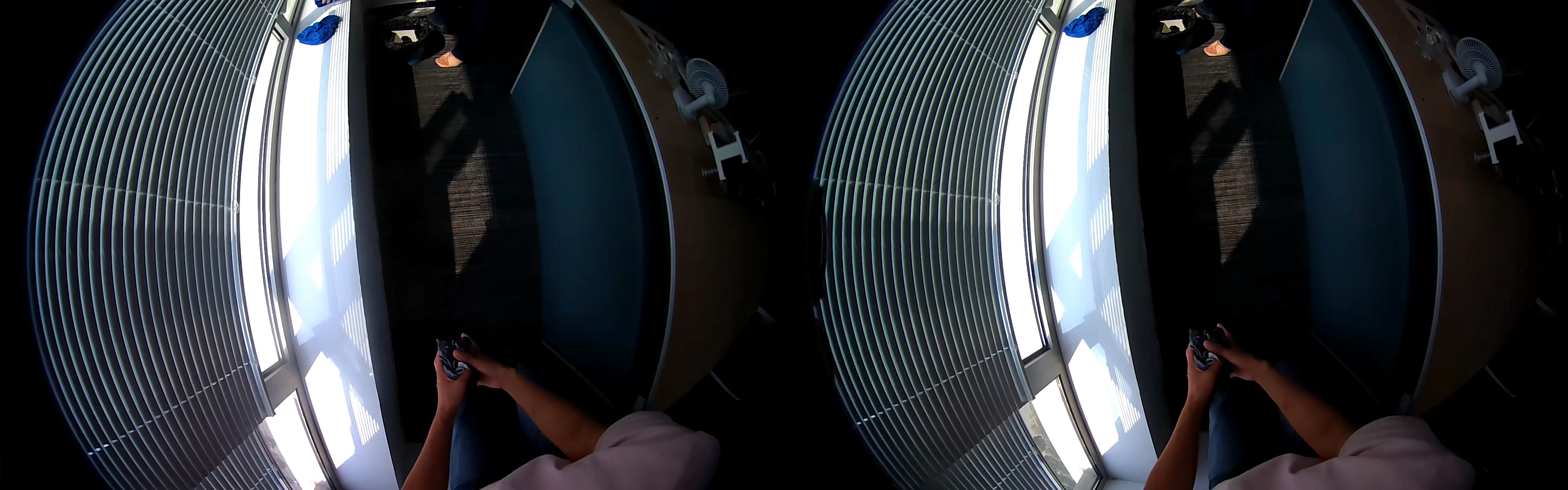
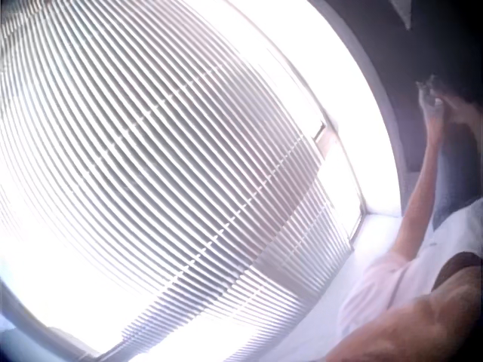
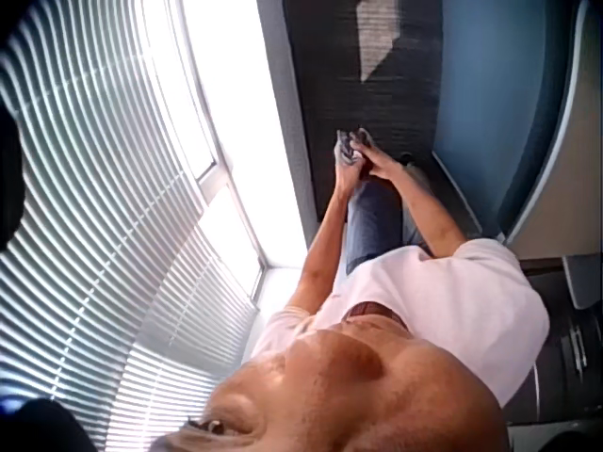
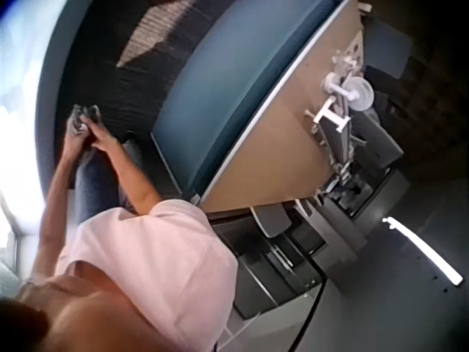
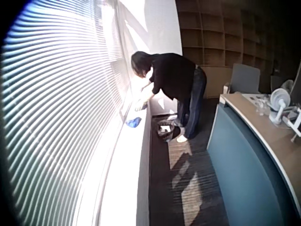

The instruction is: The person wipes the floor along the baseboards and corners of an office room using a dark cloth. They then move a vacuum cleaner across the room and into a hallway, eventually entering a restroom to rinse the cloth under a sink faucet.

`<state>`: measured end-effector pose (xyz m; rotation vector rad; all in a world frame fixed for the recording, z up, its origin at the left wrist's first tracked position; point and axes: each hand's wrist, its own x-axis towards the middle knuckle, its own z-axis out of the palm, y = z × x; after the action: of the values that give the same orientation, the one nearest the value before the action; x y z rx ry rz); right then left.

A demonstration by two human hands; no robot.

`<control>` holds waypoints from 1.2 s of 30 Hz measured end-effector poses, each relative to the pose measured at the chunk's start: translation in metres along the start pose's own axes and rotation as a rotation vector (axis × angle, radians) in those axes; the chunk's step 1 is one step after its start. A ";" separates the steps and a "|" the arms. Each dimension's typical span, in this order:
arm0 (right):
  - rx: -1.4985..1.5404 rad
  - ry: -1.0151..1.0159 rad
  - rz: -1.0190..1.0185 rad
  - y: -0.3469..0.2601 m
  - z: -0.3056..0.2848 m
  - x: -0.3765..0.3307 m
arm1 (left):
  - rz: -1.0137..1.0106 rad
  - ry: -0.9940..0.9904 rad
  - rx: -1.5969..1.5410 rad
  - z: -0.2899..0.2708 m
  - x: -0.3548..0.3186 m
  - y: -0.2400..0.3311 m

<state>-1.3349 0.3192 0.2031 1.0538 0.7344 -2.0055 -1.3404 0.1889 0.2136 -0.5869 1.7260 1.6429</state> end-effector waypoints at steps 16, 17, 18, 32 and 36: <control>-0.317 0.156 -0.085 -0.266 -0.064 0.313 | -0.278 -0.096 0.741 -0.061 0.102 -0.003; -0.134 0.084 -0.243 -0.265 -0.100 0.356 | -0.218 -0.116 0.864 -0.069 0.091 -0.016; -0.586 0.301 -0.181 -0.307 -0.050 0.371 | -0.186 -0.060 0.962 -0.074 0.082 -0.031; -0.152 0.183 -1.059 -0.248 -0.033 0.625 | -0.045 -0.063 0.879 -0.081 0.126 -0.055; -0.509 0.241 -0.778 -0.118 -0.014 0.593 | -0.082 -0.006 0.889 -0.089 0.125 -0.059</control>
<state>-1.6545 0.1916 -0.2940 0.7589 1.8940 -2.1080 -1.3960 0.1108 0.0800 -0.2058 2.1440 0.6772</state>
